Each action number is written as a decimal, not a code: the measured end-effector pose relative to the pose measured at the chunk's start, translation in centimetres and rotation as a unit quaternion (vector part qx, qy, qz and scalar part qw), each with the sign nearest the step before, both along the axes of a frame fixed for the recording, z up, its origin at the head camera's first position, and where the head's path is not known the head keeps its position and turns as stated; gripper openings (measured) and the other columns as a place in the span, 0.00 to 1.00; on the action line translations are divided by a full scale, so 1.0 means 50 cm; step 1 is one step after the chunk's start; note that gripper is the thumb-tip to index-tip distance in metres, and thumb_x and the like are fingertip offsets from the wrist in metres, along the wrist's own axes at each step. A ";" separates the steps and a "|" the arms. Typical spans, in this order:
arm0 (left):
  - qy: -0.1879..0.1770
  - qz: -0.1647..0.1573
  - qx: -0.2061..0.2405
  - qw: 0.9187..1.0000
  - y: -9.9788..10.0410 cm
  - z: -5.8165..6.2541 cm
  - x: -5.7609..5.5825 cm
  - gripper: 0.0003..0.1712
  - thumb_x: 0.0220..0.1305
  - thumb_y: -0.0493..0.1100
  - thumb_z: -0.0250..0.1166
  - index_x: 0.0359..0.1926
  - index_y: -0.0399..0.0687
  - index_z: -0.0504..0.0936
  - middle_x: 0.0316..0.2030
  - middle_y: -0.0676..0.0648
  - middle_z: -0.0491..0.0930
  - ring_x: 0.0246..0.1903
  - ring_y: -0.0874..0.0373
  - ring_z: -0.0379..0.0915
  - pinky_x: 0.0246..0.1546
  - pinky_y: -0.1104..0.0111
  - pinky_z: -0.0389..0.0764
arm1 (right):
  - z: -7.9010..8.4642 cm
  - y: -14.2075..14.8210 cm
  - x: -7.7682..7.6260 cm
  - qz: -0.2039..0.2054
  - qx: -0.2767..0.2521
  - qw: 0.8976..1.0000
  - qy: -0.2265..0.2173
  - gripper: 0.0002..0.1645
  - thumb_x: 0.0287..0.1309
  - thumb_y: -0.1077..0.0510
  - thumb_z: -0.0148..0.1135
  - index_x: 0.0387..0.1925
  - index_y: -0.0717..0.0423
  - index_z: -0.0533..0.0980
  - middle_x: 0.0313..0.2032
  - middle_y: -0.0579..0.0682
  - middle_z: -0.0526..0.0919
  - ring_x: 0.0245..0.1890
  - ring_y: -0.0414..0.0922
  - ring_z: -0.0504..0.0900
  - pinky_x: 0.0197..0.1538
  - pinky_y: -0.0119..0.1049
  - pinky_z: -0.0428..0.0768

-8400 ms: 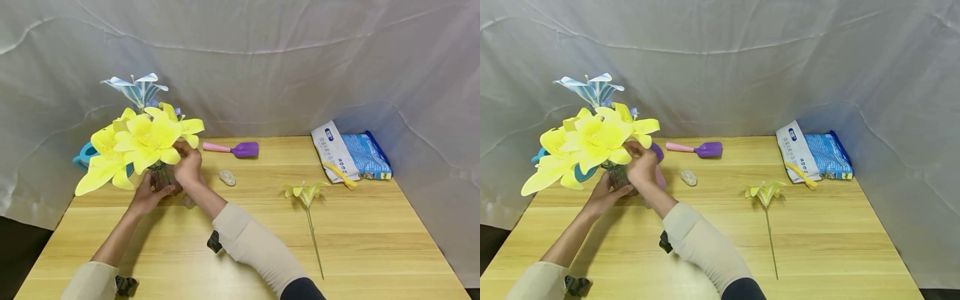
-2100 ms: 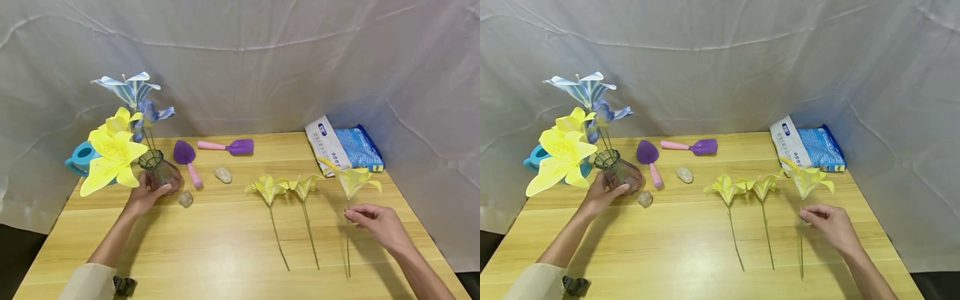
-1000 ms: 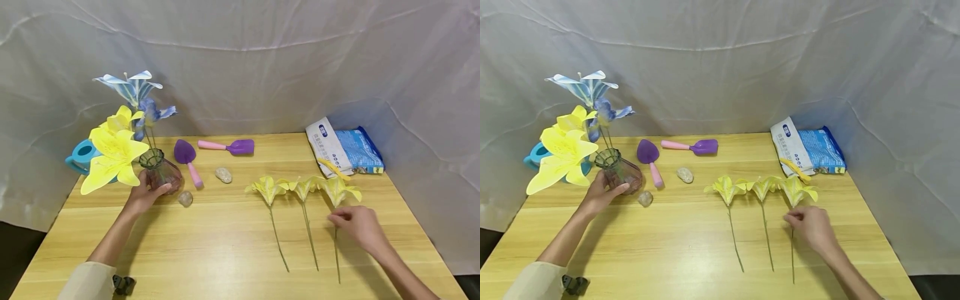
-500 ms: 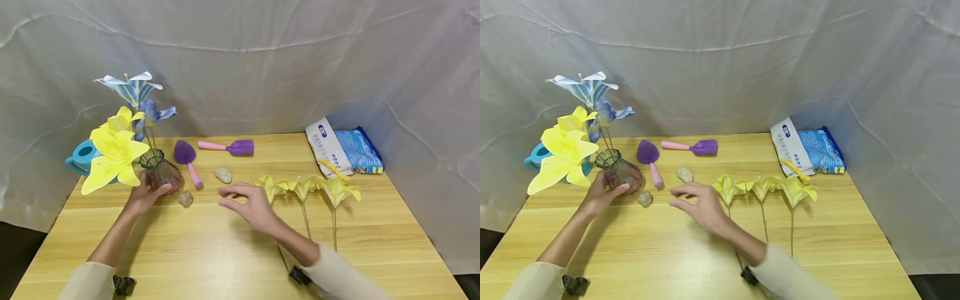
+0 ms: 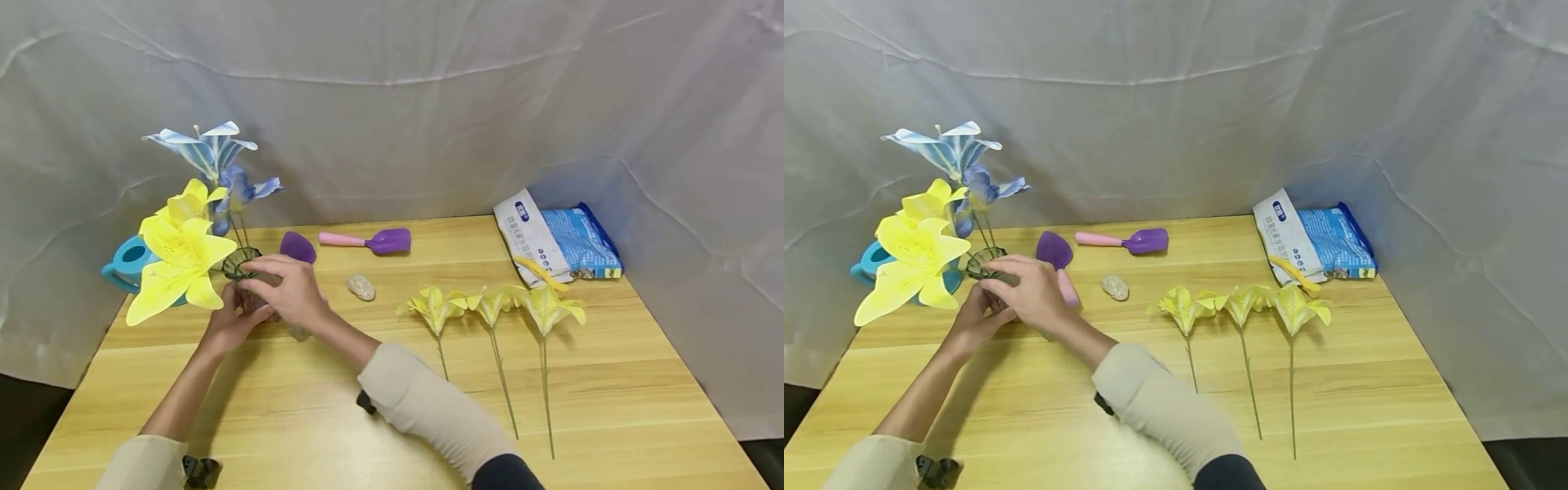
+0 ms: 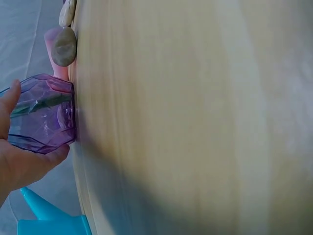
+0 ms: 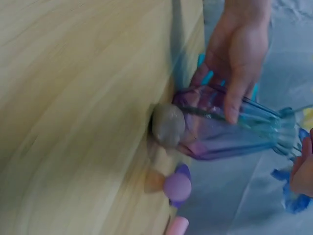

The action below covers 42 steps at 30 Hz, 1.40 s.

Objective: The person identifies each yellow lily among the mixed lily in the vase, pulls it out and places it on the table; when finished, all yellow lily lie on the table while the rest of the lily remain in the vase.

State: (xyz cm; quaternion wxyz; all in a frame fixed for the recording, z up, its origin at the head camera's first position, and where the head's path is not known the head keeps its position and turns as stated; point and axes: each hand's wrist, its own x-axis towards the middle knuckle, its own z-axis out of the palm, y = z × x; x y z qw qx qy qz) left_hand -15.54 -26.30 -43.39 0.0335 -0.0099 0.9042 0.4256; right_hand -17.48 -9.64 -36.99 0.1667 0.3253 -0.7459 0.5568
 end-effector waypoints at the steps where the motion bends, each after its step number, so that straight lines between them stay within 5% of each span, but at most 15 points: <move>1: 0.004 -0.002 0.001 1.000 -0.002 -0.001 0.002 0.34 0.53 0.62 0.58 0.45 0.47 0.51 0.31 0.44 0.60 0.31 0.50 0.60 0.27 0.64 0.63 | -0.003 -0.012 -0.003 -0.003 0.011 1.000 -0.003 0.14 0.47 0.57 0.65 0.39 0.55 0.80 0.40 0.46 0.80 0.44 0.30 0.72 0.46 0.19 0.66; 6: 0.041 -0.028 0.015 0.999 -0.011 -0.002 0.007 0.25 0.58 0.53 0.57 0.43 0.47 0.52 0.30 0.43 0.61 0.27 0.53 0.59 0.24 0.67 0.64 | -0.010 -0.054 -0.008 -0.018 0.049 0.998 0.029 0.12 0.50 0.57 0.63 0.38 0.55 0.80 0.40 0.47 0.80 0.44 0.33 0.74 0.46 0.17 0.65; 12: 0.035 -0.049 0.033 0.998 -0.007 0.001 0.001 0.28 0.60 0.52 0.55 0.51 0.47 0.50 0.30 0.42 0.60 0.24 0.55 0.59 0.22 0.69 0.63 | -0.014 -0.064 -0.020 -0.053 0.078 0.991 0.090 0.10 0.48 0.56 0.64 0.34 0.54 0.82 0.36 0.45 0.82 0.39 0.34 0.76 0.46 0.16 0.64; 18: 0.122 -0.076 0.099 0.985 0.006 0.013 -0.004 0.37 0.56 0.32 0.59 0.62 0.41 0.49 0.28 0.43 0.62 0.26 0.54 0.57 0.23 0.71 0.62 | -0.011 -0.068 -0.027 -0.059 0.123 0.986 0.095 0.09 0.49 0.56 0.63 0.35 0.53 0.82 0.37 0.44 0.81 0.39 0.35 0.75 0.47 0.18 0.64; 21: 0.133 -0.079 0.100 0.983 0.017 0.031 0.006 0.35 0.55 0.31 0.59 0.60 0.40 0.51 0.28 0.45 0.62 0.26 0.57 0.58 0.23 0.72 0.62 | -0.012 -0.072 -0.029 -0.077 0.141 0.982 0.097 0.09 0.50 0.55 0.63 0.35 0.51 0.81 0.36 0.42 0.81 0.38 0.35 0.74 0.45 0.19 0.64; 27: 0.112 -0.054 0.113 0.986 0.025 0.042 0.021 0.17 0.57 0.34 0.58 0.44 0.43 0.61 0.27 0.47 0.63 0.27 0.57 0.59 0.24 0.72 0.63 | -0.007 -0.075 -0.023 -0.078 0.112 0.987 0.080 0.07 0.52 0.55 0.61 0.34 0.48 0.82 0.33 0.38 0.81 0.36 0.31 0.74 0.42 0.21 0.64; 33: 0.153 -0.113 0.193 0.963 0.020 0.027 0.004 0.13 0.55 0.28 0.55 0.39 0.44 0.64 0.25 0.46 0.66 0.23 0.59 0.62 0.22 0.71 0.66 | 0.021 -0.064 -0.009 -0.013 0.012 0.993 0.120 0.07 0.54 0.58 0.59 0.30 0.55 0.81 0.29 0.43 0.80 0.27 0.29 0.73 0.38 0.17 0.67; 36: 0.139 -0.100 0.153 0.973 0.014 0.018 -0.002 0.16 0.56 0.30 0.56 0.44 0.42 0.63 0.30 0.44 0.68 0.27 0.57 0.64 0.25 0.71 0.68 | 0.048 -0.054 -0.001 0.010 -0.025 0.989 0.146 0.07 0.55 0.61 0.57 0.30 0.58 0.81 0.26 0.44 0.79 0.22 0.27 0.70 0.33 0.16 0.68; 38: 0.110 -0.071 0.099 0.986 0.008 0.011 -0.001 0.20 0.58 0.34 0.55 0.51 0.43 0.62 0.36 0.42 0.69 0.30 0.55 0.64 0.27 0.69 0.69 | 0.070 -0.048 0.007 0.013 -0.041 0.986 0.160 0.07 0.55 0.62 0.57 0.31 0.59 0.81 0.29 0.47 0.80 0.26 0.29 0.74 0.35 0.16 0.68; 42: 0.069 -0.036 0.066 0.995 0.001 -0.001 0.002 0.28 0.58 0.37 0.55 0.59 0.40 0.58 0.51 0.39 0.65 0.45 0.50 0.62 0.39 0.62 0.70 | 0.120 -0.021 0.032 0.005 -0.048 0.981 0.186 0.07 0.54 0.64 0.58 0.34 0.60 0.81 0.34 0.50 0.81 0.35 0.34 0.77 0.41 0.18 0.68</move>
